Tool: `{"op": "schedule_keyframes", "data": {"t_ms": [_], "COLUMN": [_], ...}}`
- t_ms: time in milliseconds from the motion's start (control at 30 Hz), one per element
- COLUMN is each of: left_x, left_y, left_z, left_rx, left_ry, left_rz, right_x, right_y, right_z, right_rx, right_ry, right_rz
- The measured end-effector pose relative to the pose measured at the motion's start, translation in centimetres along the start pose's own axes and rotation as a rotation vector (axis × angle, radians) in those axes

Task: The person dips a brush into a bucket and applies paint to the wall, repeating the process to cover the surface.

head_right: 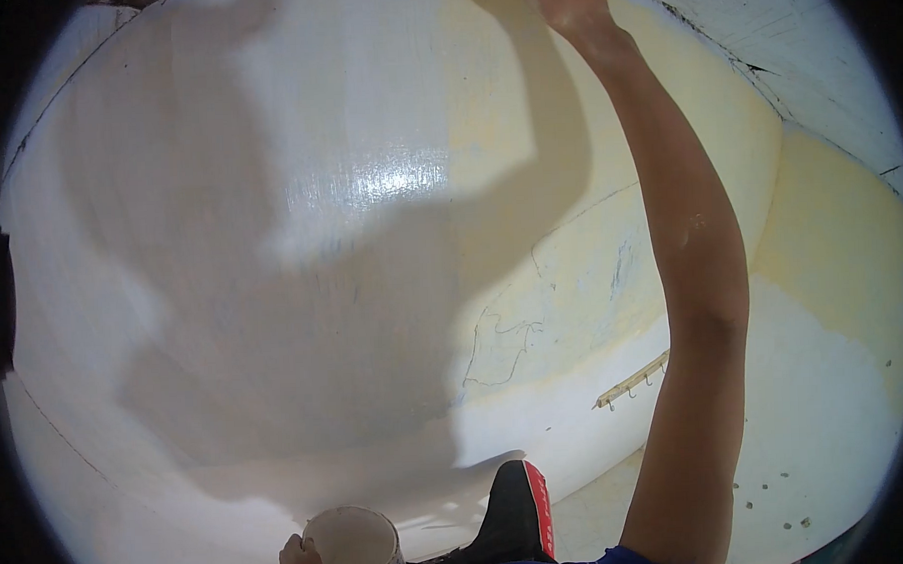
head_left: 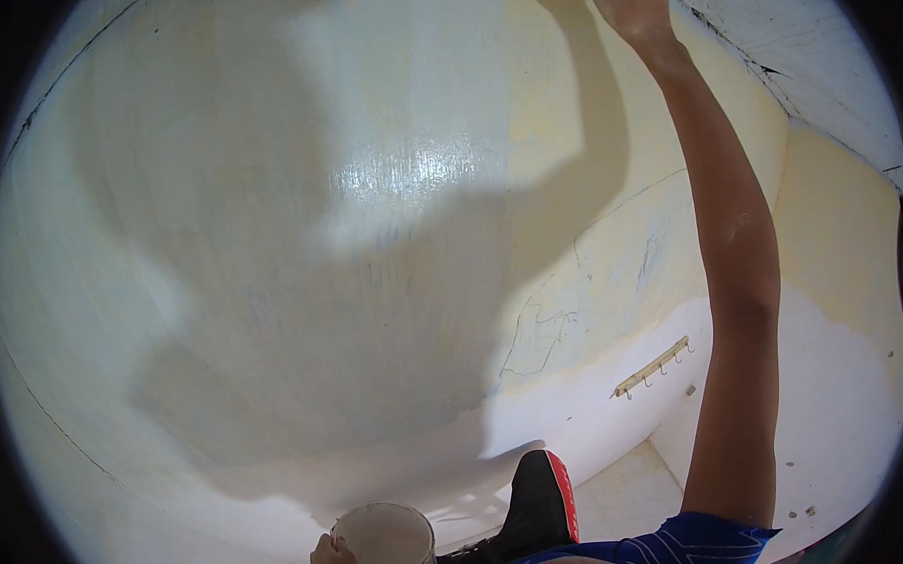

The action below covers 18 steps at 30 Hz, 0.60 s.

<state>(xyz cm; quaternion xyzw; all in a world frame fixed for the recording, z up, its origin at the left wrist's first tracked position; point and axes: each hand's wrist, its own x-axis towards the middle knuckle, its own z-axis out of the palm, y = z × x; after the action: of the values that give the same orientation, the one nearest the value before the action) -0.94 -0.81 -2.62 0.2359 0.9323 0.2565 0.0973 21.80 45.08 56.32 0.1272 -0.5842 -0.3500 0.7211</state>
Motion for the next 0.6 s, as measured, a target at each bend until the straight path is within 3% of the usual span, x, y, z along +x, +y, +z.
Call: {"op": "schedule_keyframes", "data": {"t_ms": [67,133,200,267,333,400,433,500,567,600], "left_x": [0.0,0.3,0.4,0.6,0.8,0.6,0.5,0.3,0.2,0.3], "left_y": [0.1,-0.6,-0.7,-1.2,-2.0,-1.5,-1.1,0.0,-0.2,-0.4], "left_z": [0.1,0.5,0.6,0.6,1.1,0.7,0.5,-0.2,-0.4,-0.1], "left_rx": [-0.013,-0.001,0.005,0.015,0.02,0.011,0.0,0.001,0.01,0.021], "left_ry": [-0.003,0.001,-0.005,-0.009,0.0,-0.021,-0.042,-0.063,-0.084,-0.072], "left_rz": [-0.016,-0.02,-0.023,-0.023,0.065,0.039,0.011,-0.012,-0.032,-0.016], "right_x": [-1.4,-4.2,-7.3,-9.8,-14.6,-18.0,-18.3,-18.6,-15.9,-13.9], "right_y": [-0.2,-1.9,-5.0,-9.6,-11.9,-15.2,-15.4,-15.4,-11.9,-10.5], "right_z": [0.3,-0.7,-2.5,-4.3,-6.1,-8.7,-9.0,-9.8,-8.6,-7.6], "right_rx": [0.005,0.171,0.098,0.373,0.441,0.667,0.669,0.837,0.762,0.522], "right_ry": [-0.044,-0.231,-0.313,-0.278,-0.315,-0.477,-0.478,-0.611,-0.639,-0.671], "right_rz": [-0.029,0.136,0.213,0.232,0.188,0.393,0.396,0.673,0.678,0.703]}}
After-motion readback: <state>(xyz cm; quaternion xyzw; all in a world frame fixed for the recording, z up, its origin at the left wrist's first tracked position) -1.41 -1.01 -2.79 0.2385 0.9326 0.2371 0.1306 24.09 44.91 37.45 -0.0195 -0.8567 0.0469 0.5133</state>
